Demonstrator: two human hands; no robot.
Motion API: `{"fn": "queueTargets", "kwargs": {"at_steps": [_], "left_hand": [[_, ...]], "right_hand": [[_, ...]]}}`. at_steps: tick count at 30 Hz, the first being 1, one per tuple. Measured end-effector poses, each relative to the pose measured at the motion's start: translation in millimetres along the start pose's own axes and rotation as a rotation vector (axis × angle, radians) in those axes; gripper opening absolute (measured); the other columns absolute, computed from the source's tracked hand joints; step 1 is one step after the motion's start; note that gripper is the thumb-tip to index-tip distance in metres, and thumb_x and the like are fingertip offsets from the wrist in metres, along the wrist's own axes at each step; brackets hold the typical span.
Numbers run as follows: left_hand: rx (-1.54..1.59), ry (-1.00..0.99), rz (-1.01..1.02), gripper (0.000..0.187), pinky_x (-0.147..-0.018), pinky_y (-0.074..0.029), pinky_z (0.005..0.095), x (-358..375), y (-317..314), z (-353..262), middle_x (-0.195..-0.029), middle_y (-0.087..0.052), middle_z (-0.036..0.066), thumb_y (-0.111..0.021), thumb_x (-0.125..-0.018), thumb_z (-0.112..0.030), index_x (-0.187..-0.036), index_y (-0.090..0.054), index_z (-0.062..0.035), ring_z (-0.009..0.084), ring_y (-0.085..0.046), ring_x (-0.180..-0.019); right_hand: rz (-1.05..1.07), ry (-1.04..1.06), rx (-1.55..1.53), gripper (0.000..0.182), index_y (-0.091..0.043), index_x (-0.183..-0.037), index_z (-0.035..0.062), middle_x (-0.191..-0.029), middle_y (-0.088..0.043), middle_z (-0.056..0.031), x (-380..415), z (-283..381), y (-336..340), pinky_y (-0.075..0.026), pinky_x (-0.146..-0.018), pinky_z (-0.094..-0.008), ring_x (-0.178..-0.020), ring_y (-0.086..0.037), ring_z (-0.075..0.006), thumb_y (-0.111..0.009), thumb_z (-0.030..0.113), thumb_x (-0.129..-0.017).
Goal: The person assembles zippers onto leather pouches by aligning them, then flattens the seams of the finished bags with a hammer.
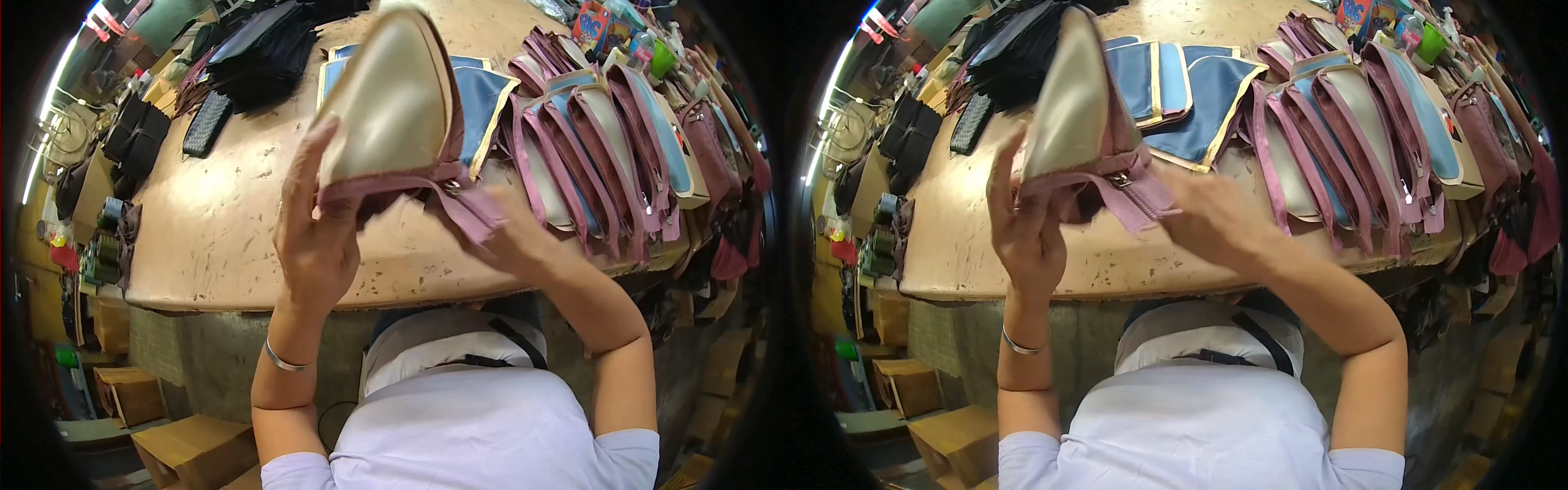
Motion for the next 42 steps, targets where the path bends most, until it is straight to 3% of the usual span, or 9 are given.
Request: {"fn": "queueTargets", "kwargs": {"at_steps": [12,15,22,26,28,31,35,37,42], "left_hand": [[-0.157,0.090,0.139,0.010,-0.061,-0.051,0.0318,23,-43,10,-0.135,-0.041,0.010,-0.058,-0.073,0.006,-0.082,-0.056,0.0023,0.0243,-0.062,-0.076],[-0.042,0.121,0.110,0.045,-0.067,-0.051,0.0329,30,-47,10,-0.133,-0.044,0.007,-0.052,-0.084,-0.001,-0.128,-0.041,-0.0009,0.0279,-0.062,-0.083],[0.077,0.196,-0.163,0.041,-0.076,-0.052,0.0298,60,-19,29,-0.126,-0.050,0.011,-0.053,-0.080,0.005,-0.120,-0.044,0.0032,0.0264,-0.062,-0.089],[0.119,1.070,0.666,0.041,-0.072,-0.049,0.0294,98,-8,33,-0.096,-0.063,0.017,-0.060,-0.077,0.002,-0.117,-0.053,-0.0020,0.0211,-0.063,-0.078],[0.252,0.435,0.609,0.040,-0.071,-0.049,0.0299,80,-1,-19,-0.093,-0.065,0.014,-0.064,-0.073,0.000,-0.112,-0.057,-0.0026,0.0219,-0.064,-0.079],[0.155,0.038,0.460,0.039,-0.074,-0.050,0.0304,50,17,-61,-0.101,-0.061,0.013,-0.062,-0.072,0.000,-0.110,-0.057,-0.0069,0.0224,-0.064,-0.080],[-0.533,0.078,0.601,0.045,-0.079,-0.048,0.0334,32,2,-1,-0.118,-0.054,0.015,-0.058,-0.067,0.003,-0.111,-0.058,-0.0074,0.0274,-0.061,-0.089],[-0.396,0.283,0.849,0.044,-0.079,-0.048,0.0348,54,-12,52,-0.125,-0.048,0.014,-0.049,-0.072,0.004,-0.114,-0.055,-0.0061,0.0286,-0.060,-0.092],[-0.079,0.213,0.723,0.053,-0.080,-0.046,0.0385,52,-20,56,-0.120,-0.053,0.015,-0.042,-0.070,0.007,-0.121,-0.051,-0.0063,0.0321,-0.057,-0.096]], "right_hand": [[0.109,-0.116,0.004,0.030,-0.043,-0.108,0.0059,-0.086,-0.060,-0.0215,-1,-40,-29,-0.044,-0.067,-0.0495,-0.081,-0.057,-0.0404,-0.052,0.014,-0.081],[0.215,-0.128,0.007,0.030,-0.043,-0.109,0.0058,-0.086,-0.060,-0.0233,-4,-37,-24,-0.045,-0.069,-0.0492,-0.082,-0.056,-0.0417,-0.050,0.013,-0.080],[0.272,-0.141,0.098,0.027,-0.044,-0.106,-0.0023,-0.082,-0.060,-0.0222,-14,-16,-30,-0.048,-0.066,-0.0443,-0.077,-0.060,-0.0378,-0.045,0.008,-0.081],[0.253,0.003,0.181,0.023,-0.047,-0.101,-0.0040,-0.077,-0.061,-0.0198,-18,5,-31,-0.049,-0.063,-0.0415,-0.075,-0.062,-0.0342,-0.046,0.007,-0.080],[0.281,-0.009,0.180,0.023,-0.048,-0.100,-0.0030,-0.079,-0.061,-0.0213,-23,7,-41,-0.049,-0.062,-0.0409,-0.075,-0.063,-0.0328,-0.048,0.009,-0.081],[0.330,-0.044,0.127,0.022,-0.048,-0.100,-0.0012,-0.081,-0.061,-0.0215,-30,5,-50,-0.048,-0.064,-0.0428,-0.077,-0.062,-0.0348,-0.047,0.013,-0.084],[0.322,-0.085,0.021,0.022,-0.048,-0.101,0.0008,-0.083,-0.061,-0.0219,-34,-5,-48,-0.045,-0.068,-0.0468,-0.080,-0.059,-0.0382,-0.045,0.019,-0.088],[0.346,-0.137,-0.021,0.023,-0.048,-0.101,0.0012,-0.084,-0.061,-0.0225,-33,-8,-45,-0.044,-0.070,-0.0482,-0.082,-0.058,-0.0390,-0.045,0.021,-0.089],[0.304,-0.246,-0.015,0.022,-0.047,-0.103,0.0058,-0.086,-0.059,-0.0225,-32,-21,-35,-0.042,-0.069,-0.0477,-0.084,-0.055,-0.0412,-0.050,0.021,-0.087]]}}
Point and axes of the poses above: each hand's wrist, its own x-axis away from the middle knuckle, its own y-axis out of the back of the hand, z = x × y, the point moved 6 cm from there along -x, towards the middle knuckle
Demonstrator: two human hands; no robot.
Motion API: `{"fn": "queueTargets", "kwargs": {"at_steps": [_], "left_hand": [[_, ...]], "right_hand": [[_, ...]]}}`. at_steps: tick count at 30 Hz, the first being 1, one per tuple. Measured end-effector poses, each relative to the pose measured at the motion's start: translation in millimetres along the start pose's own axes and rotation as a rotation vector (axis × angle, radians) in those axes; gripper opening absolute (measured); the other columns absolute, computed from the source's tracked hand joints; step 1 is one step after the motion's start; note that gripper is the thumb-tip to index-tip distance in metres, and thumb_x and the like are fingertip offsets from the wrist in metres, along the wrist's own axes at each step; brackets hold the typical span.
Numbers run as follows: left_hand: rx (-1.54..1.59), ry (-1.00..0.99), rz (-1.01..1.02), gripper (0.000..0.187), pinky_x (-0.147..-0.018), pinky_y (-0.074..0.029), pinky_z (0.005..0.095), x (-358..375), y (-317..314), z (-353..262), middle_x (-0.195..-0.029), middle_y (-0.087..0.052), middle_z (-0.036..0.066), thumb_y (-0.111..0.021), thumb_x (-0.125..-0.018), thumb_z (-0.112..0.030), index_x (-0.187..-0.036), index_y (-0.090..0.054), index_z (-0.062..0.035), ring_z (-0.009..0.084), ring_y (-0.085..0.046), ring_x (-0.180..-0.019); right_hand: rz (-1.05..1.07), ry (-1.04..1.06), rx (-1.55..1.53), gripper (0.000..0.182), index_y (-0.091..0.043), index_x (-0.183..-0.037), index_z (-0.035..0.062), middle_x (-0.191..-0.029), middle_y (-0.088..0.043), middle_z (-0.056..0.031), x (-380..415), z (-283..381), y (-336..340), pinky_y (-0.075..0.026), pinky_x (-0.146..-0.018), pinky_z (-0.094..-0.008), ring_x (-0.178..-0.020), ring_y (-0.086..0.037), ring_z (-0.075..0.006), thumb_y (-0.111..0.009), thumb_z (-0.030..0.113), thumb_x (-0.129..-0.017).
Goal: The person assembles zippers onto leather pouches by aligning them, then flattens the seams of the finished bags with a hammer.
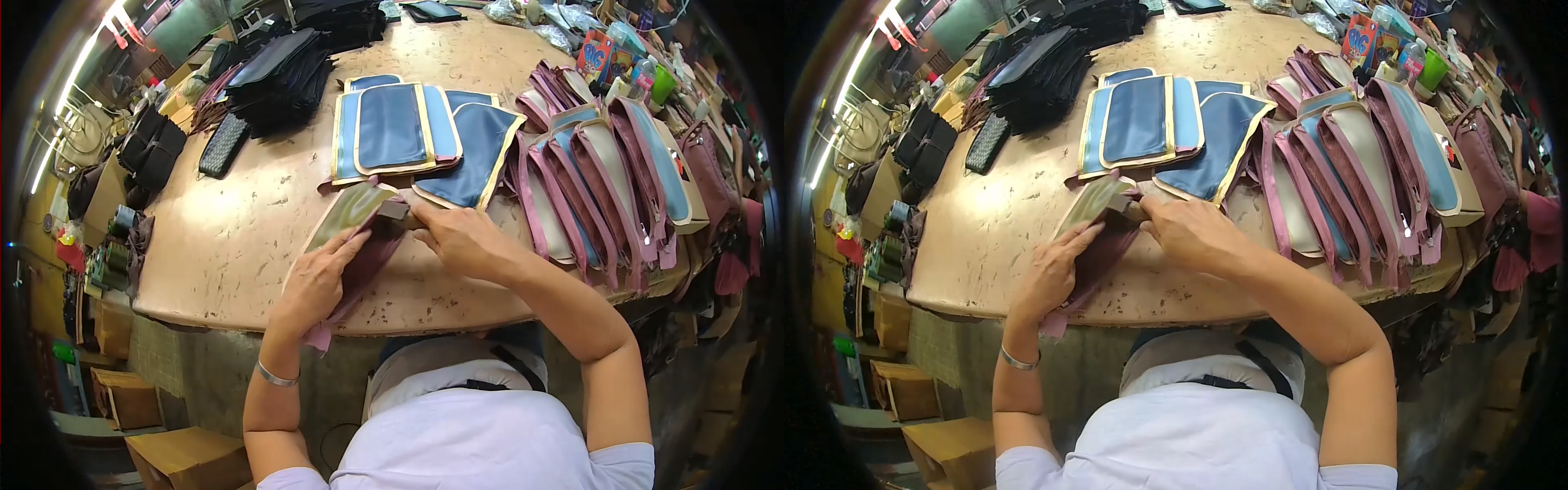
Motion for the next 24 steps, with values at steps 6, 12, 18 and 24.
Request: {"fn": "queueTargets", "kwargs": {"at_steps": [6,12,18,24], "left_hand": [[0.089,0.074,-0.059,0.054,-0.080,-0.047,0.0381,4,-14,3,-0.116,-0.056,0.014,-0.042,-0.070,0.006,-0.121,-0.051,-0.0083,0.0325,-0.058,-0.092],[0.279,0.150,-0.155,0.058,-0.083,-0.046,0.0386,9,-15,4,-0.116,-0.056,0.015,-0.040,-0.067,0.007,-0.121,-0.052,-0.0091,0.0345,-0.057,-0.094],[0.523,0.181,-0.212,0.059,-0.093,-0.040,0.0341,16,-31,15,-0.119,-0.054,0.018,-0.038,-0.066,0.009,-0.122,-0.051,-0.0061,0.0311,-0.052,-0.109],[0.827,0.259,-0.248,0.041,-0.095,-0.038,0.0288,22,-36,22,-0.120,-0.054,0.017,-0.040,-0.085,-0.008,-0.124,-0.048,-0.0004,0.0235,-0.053,-0.111]], "right_hand": [[-0.085,0.001,-0.048,0.021,-0.047,-0.103,0.0057,-0.086,-0.058,-0.0241,-3,-8,1,-0.041,-0.069,-0.0490,-0.084,-0.054,-0.0424,-0.050,0.020,-0.087],[-0.081,0.001,-0.037,0.022,-0.048,-0.103,0.0066,-0.086,-0.059,-0.0238,-5,-7,0,-0.042,-0.070,-0.0485,-0.083,-0.055,-0.0422,-0.049,0.022,-0.088],[0.055,-0.031,-0.040,0.025,-0.049,-0.106,0.0049,-0.088,-0.058,-0.0239,11,9,-17,-0.043,-0.071,-0.0476,-0.084,-0.055,-0.0415,-0.048,0.022,-0.088],[0.144,0.029,-0.075,0.025,-0.045,-0.107,0.0051,-0.082,-0.059,-0.0234,14,27,-25,-0.043,-0.066,-0.0482,-0.077,-0.056,-0.0414,-0.048,0.021,-0.088]]}}
Point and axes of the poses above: each hand's wrist, its own x-axis away from the middle knuckle, its own y-axis out of the back of the hand, z = x × y, the point moved 6 cm from there along -x, towards the middle knuckle
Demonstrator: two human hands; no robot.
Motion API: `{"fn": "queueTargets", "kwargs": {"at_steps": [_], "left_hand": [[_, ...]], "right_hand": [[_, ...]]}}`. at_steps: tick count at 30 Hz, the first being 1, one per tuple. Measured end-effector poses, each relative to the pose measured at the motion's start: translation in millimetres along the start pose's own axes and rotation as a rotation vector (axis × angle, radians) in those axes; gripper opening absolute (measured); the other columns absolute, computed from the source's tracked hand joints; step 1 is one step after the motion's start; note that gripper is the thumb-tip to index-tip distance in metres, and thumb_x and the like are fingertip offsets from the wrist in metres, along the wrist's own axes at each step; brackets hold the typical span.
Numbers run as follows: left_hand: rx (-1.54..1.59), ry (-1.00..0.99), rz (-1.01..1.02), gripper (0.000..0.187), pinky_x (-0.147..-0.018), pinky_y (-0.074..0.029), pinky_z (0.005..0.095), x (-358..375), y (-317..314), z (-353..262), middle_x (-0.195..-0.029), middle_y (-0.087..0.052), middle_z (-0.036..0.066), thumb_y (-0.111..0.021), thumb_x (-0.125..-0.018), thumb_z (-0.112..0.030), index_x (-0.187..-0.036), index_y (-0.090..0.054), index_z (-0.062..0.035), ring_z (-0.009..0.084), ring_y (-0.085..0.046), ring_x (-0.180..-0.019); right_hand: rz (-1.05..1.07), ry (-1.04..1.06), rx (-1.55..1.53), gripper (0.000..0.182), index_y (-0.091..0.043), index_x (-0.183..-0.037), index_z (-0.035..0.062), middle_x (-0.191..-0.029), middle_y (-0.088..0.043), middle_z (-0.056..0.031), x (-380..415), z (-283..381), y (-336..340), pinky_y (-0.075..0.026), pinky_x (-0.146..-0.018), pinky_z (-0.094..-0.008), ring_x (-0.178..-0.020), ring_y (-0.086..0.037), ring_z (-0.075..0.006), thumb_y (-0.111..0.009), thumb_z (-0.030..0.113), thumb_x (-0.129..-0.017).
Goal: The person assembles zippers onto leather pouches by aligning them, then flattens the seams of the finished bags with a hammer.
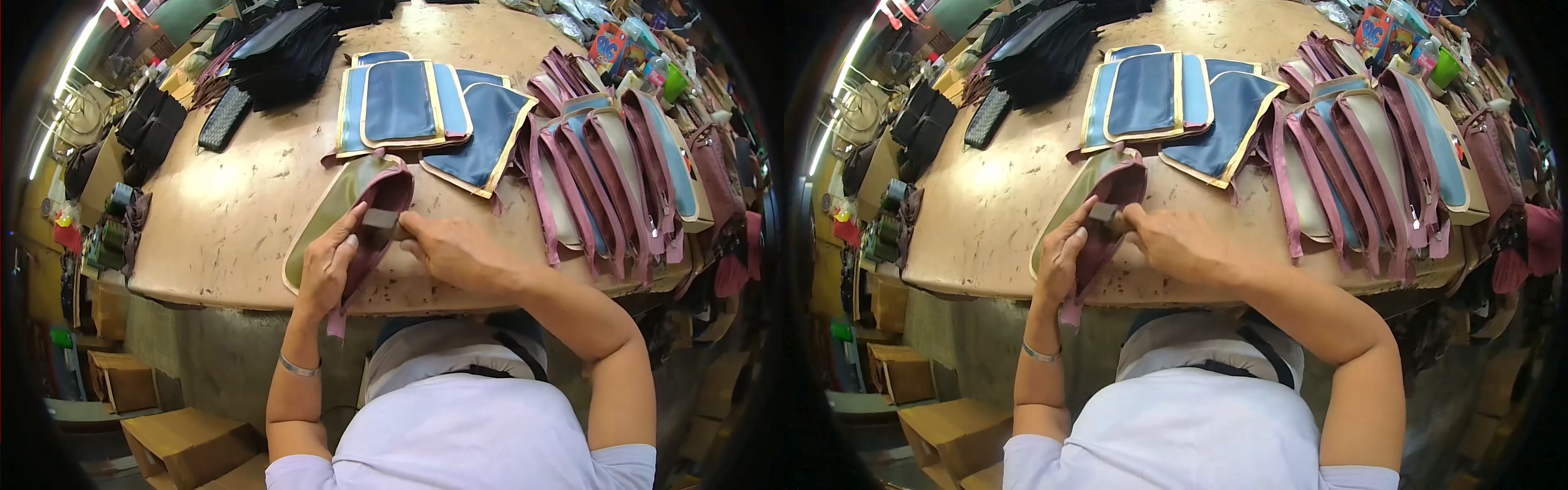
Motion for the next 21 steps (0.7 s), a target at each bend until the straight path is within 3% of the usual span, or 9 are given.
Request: {"fn": "queueTargets", "kwargs": {"at_steps": [1,5,10,13,16,20,21], "left_hand": [[0.015,0.033,-0.001,0.040,-0.095,-0.037,0.0287,2,0,-4,-0.121,-0.054,0.017,-0.041,-0.089,-0.015,-0.125,-0.047,0.0014,0.0229,-0.052,-0.112],[0.347,0.034,-0.002,0.059,-0.100,-0.032,0.0305,1,-3,4,-0.126,-0.048,0.019,-0.034,-0.095,-0.042,-0.125,-0.043,0.0073,0.0243,-0.045,-0.117],[0.317,-0.030,0.017,0.068,-0.103,-0.028,0.0323,-2,-3,0,-0.128,-0.045,0.021,-0.027,-0.094,-0.049,-0.126,-0.040,0.0107,0.0258,-0.040,-0.122],[0.322,-0.023,0.015,0.072,-0.104,-0.026,0.0332,1,-2,1,-0.128,-0.045,0.021,-0.023,-0.093,-0.052,-0.126,-0.040,0.0107,0.0262,-0.040,-0.122],[0.335,-0.013,-0.004,0.076,-0.105,-0.026,0.0336,1,-1,1,-0.128,-0.045,0.021,-0.019,-0.092,-0.055,-0.126,-0.040,0.0103,0.0263,-0.040,-0.122],[0.380,0.024,-0.058,0.079,-0.105,-0.026,0.0339,1,0,9,-0.127,-0.045,0.020,-0.016,-0.092,-0.057,-0.125,-0.041,0.0098,0.0262,-0.041,-0.121],[0.577,0.068,-0.083,0.074,-0.105,-0.027,0.0346,1,-4,11,-0.126,-0.047,0.020,-0.020,-0.093,-0.053,-0.125,-0.042,0.0097,0.0257,-0.041,-0.120]], "right_hand": [[-0.072,0.051,0.034,0.023,-0.045,-0.104,0.0051,-0.077,-0.059,-0.0233,-2,-1,-1,-0.042,-0.064,-0.0490,-0.074,-0.056,-0.0417,-0.048,0.020,-0.088],[-0.032,0.070,-0.028,0.021,-0.044,-0.104,0.0064,-0.075,-0.059,-0.0230,7,13,-8,-0.042,-0.063,-0.0490,-0.074,-0.057,-0.0406,-0.048,0.020,-0.088],[0.091,0.025,0.029,0.021,-0.043,-0.103,0.0064,-0.077,-0.060,-0.0218,12,24,-21,-0.042,-0.062,-0.0487,-0.072,-0.058,-0.0402,-0.048,0.020,-0.088],[0.013,0.162,0.007,0.021,-0.042,-0.102,0.0064,-0.078,-0.060,-0.0217,8,22,-35,-0.042,-0.060,-0.0492,-0.071,-0.058,-0.0406,-0.047,0.020,-0.088],[0.167,0.060,0.051,0.019,-0.041,-0.102,0.0071,-0.077,-0.060,-0.0218,14,35,-33,-0.042,-0.059,-0.0496,-0.070,-0.058,-0.0405,-0.046,0.019,-0.088],[0.117,0.182,-0.007,0.020,-0.040,-0.101,0.0066,-0.077,-0.060,-0.0212,13,37,-41,-0.042,-0.059,-0.0495,-0.070,-0.058,-0.0405,-0.046,0.019,-0.087],[0.137,0.172,-0.032,0.020,-0.040,-0.101,0.0064,-0.077,-0.060,-0.0210,13,37,-45,-0.042,-0.059,-0.0494,-0.070,-0.058,-0.0404,-0.047,0.018,-0.087]]}}
Point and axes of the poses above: each hand's wrist, its own x-axis away from the middle knuckle, its own y-axis out of the back of the hand, z = x × y, the point moved 6 cm from there along -x, towards the middle knuckle
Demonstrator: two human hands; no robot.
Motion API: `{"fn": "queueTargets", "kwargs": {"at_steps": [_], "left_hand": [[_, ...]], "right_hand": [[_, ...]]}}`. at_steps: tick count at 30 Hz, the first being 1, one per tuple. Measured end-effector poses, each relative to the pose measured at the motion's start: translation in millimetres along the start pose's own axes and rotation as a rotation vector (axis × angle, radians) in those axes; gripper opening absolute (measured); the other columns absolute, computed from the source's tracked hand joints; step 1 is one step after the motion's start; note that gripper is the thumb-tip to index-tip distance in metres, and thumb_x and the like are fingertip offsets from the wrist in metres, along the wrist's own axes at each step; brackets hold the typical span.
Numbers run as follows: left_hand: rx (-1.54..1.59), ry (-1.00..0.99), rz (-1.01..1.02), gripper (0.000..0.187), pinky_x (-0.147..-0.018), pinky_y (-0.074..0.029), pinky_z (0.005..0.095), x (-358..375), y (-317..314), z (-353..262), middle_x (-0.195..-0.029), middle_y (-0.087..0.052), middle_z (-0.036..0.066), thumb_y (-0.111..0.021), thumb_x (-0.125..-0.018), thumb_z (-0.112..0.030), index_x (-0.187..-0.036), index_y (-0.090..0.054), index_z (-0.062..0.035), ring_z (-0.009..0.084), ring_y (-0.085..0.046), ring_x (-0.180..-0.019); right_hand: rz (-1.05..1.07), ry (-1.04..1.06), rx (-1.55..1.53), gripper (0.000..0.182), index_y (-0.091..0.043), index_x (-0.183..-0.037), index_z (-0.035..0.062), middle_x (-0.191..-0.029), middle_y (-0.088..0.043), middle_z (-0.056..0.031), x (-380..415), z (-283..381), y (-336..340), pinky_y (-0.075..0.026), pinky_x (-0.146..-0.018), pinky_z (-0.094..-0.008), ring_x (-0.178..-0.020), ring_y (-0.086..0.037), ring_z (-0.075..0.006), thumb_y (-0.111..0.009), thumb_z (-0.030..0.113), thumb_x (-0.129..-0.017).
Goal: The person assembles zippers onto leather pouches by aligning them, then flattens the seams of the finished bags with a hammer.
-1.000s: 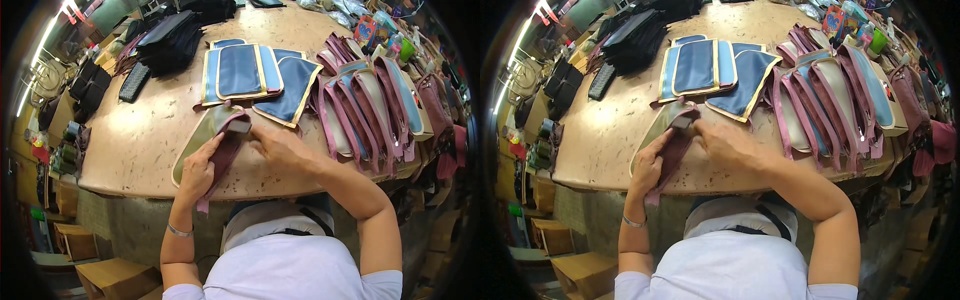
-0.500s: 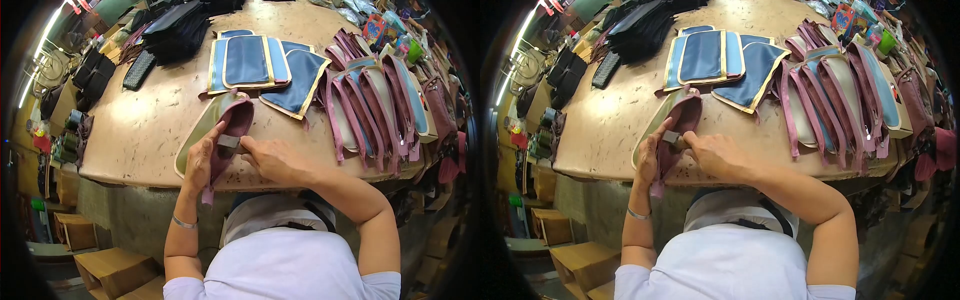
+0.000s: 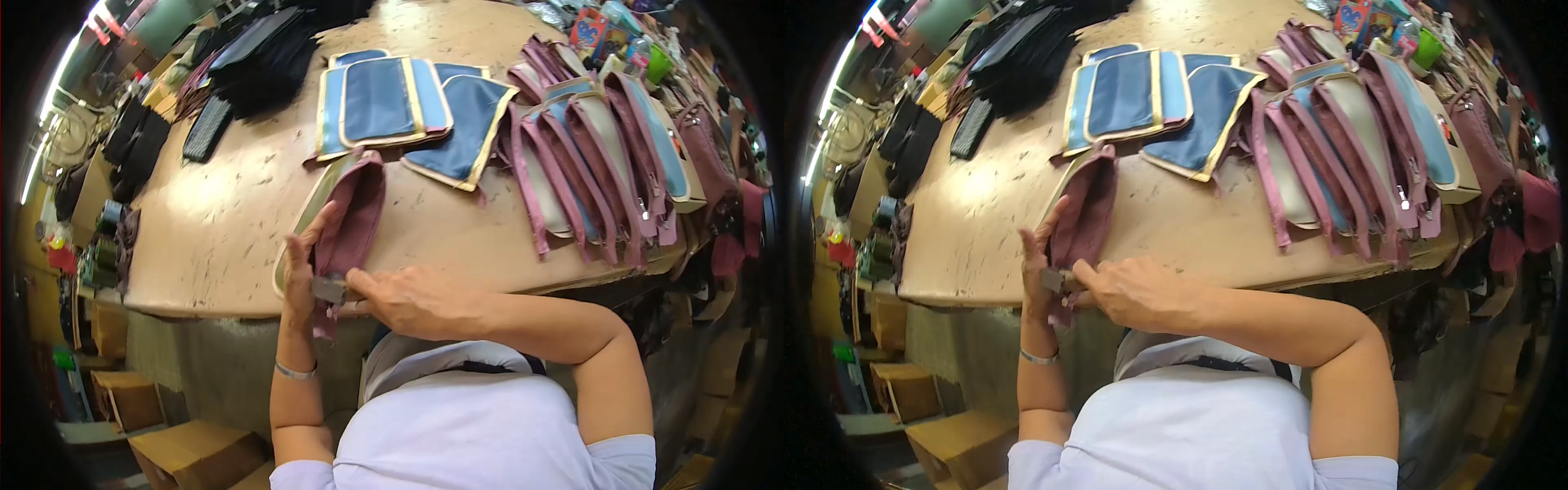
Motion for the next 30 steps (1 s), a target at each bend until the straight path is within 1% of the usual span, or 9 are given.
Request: {"fn": "queueTargets", "kwargs": {"at_steps": [3,8,15,18,20,23,25,27,30], "left_hand": [[-0.224,-0.024,0.053,0.064,-0.105,-0.027,0.0344,1,-6,-13,-0.127,-0.045,0.021,-0.026,-0.096,-0.044,-0.125,-0.041,0.0106,0.0259,-0.041,-0.121],[-0.750,-0.130,-0.035,0.041,-0.093,-0.038,0.0284,4,8,-27,-0.113,-0.059,0.012,-0.041,-0.081,0.009,-0.120,-0.052,0.0013,0.0184,-0.055,-0.106],[-0.309,-0.219,-0.466,0.035,-0.089,-0.042,0.0309,20,30,-75,-0.112,-0.057,0.011,-0.039,-0.084,-0.002,-0.116,-0.054,0.0027,0.0202,-0.054,-0.101],[0.161,-0.285,-0.162,0.040,-0.084,-0.048,0.0340,19,6,-70,-0.117,-0.052,0.011,-0.044,-0.088,-0.018,-0.125,-0.043,-0.0029,0.0203,-0.056,-0.100],[-0.815,-0.594,-0.227,0.043,-0.085,-0.048,0.0346,27,-5,-60,-0.119,-0.051,0.011,-0.044,-0.089,-0.021,-0.127,-0.040,-0.0019,0.0212,-0.055,-0.102],[-0.246,-0.420,-0.177,0.042,-0.087,-0.047,0.0346,13,-20,-23,-0.126,-0.046,0.012,-0.048,-0.086,-0.015,-0.125,-0.042,0.0019,0.0235,-0.053,-0.107],[0.062,-0.334,0.101,0.044,-0.088,-0.046,0.0350,-3,-37,-20,-0.130,-0.042,0.012,-0.052,-0.083,-0.009,-0.124,-0.042,0.0036,0.0249,-0.051,-0.110],[-0.180,-0.394,0.098,0.043,-0.091,-0.043,0.0347,-15,-100,-58,-0.138,-0.033,0.015,-0.052,-0.082,-0.002,-0.124,-0.046,0.0003,0.0234,-0.044,-0.117],[-0.339,-0.221,0.313,0.041,-0.093,-0.042,0.0358,-18,-103,-47,-0.141,-0.029,0.014,-0.049,-0.080,0.004,-0.121,-0.051,-0.0017,0.0250,-0.043,-0.120]], "right_hand": [[-0.003,0.016,-0.021,0.023,-0.043,-0.102,0.0057,-0.076,-0.060,-0.0196,3,-1,11,-0.044,-0.059,-0.0479,-0.069,-0.058,-0.0393,-0.048,0.022,-0.087],[-0.276,0.102,0.130,0.027,-0.047,-0.102,0.0049,-0.080,-0.059,-0.0155,23,-14,44,-0.047,-0.058,-0.0411,-0.068,-0.061,-0.0328,-0.051,0.026,-0.086],[-0.540,0.039,0.760,0.036,-0.052,-0.110,0.0087,-0.082,-0.055,-0.0071,22,-60,36,-0.047,-0.054,-0.0316,-0.065,-0.059,-0.0212,-0.058,0.024,-0.078],[-0.684,0.189,0.086,0.043,-0.049,-0.118,0.0061,-0.097,-0.059,-0.0090,11,-59,53,-0.048,-0.066,-0.0287,-0.078,-0.061,-0.0210,-0.058,0.028,-0.082],[-0.762,0.339,-0.456,0.043,-0.048,-0.121,0.0058,-0.104,-0.059,-0.0083,13,-50,70,-0.047,-0.074,-0.0271,-0.085,-0.060,-0.0180,-0.057,0.028,-0.084],[-0.523,0.244,-1.247,0.043,-0.047,-0.124,0.0059,-0.108,-0.058,-0.0060,29,-48,80,-0.044,-0.083,-0.0256,-0.092,-0.056,-0.0132,-0.057,0.026,-0.087],[-0.722,0.131,-0.896,0.033,-0.052,-0.115,0.0022,-0.095,-0.059,-0.0019,70,-51,123,-0.044,-0.077,-0.0243,-0.086,-0.053,-0.0091,-0.058,0.015,-0.085],[-0.909,0.307,-0.950,0.027,-0.055,-0.109,0.0033,-0.087,-0.060,-0.0032,106,-77,156,-0.045,-0.072,-0.0257,-0.081,-0.053,-0.0079,-0.059,0.012,-0.084],[-1.075,0.094,-0.611,0.030,-0.052,-0.110,0.0041,-0.096,-0.063,-0.0056,191,-95,234,-0.051,-0.071,-0.0245,-0.082,-0.061,-0.0114,-0.060,0.009,-0.082]]}}
Point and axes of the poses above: each hand's wrist, its own x-axis away from the middle knuckle, its own y-axis out of the back of the hand, z = x × y, the point moved 6 cm from there along -x, towards the middle knuckle
